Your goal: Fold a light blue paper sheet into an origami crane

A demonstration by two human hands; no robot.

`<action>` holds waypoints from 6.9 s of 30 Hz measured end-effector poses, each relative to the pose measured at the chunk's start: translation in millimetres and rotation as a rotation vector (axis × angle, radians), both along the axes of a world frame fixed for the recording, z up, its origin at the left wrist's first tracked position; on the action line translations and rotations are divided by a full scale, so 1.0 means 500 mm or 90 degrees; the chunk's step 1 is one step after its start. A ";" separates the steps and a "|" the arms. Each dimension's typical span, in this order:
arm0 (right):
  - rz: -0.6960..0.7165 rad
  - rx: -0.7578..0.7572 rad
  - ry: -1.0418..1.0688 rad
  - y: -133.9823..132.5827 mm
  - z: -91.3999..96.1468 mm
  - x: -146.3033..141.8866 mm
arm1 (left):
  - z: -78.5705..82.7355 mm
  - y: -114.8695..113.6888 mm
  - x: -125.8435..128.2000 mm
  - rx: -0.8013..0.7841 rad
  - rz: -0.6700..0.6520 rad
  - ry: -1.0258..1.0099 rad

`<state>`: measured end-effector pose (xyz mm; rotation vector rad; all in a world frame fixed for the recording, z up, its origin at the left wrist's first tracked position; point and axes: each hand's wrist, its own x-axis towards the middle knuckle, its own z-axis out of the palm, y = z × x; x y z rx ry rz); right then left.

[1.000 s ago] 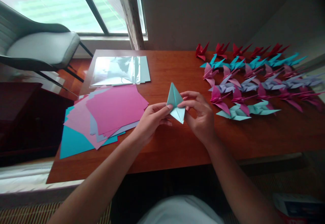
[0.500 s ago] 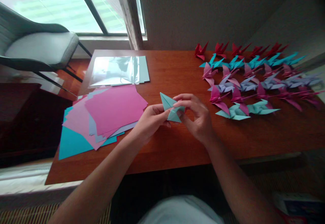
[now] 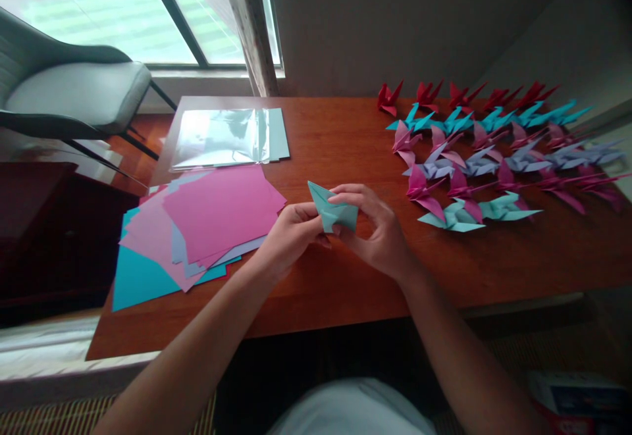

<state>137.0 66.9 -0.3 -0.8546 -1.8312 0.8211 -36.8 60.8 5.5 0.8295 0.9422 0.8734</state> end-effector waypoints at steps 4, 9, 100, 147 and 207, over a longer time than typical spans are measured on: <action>0.000 -0.037 0.039 0.000 0.002 0.001 | -0.002 0.000 0.001 0.011 -0.003 -0.003; -0.063 -0.108 0.101 -0.001 0.001 0.003 | -0.002 0.000 0.005 0.014 -0.032 0.000; -0.195 -0.261 0.185 0.007 -0.018 0.004 | 0.023 -0.009 0.011 0.083 0.028 0.086; -0.419 -0.055 0.179 0.010 -0.005 0.000 | 0.019 -0.012 -0.003 0.037 -0.023 0.062; -0.396 -0.094 0.147 0.009 -0.008 0.001 | 0.029 -0.014 0.010 0.117 -0.062 0.144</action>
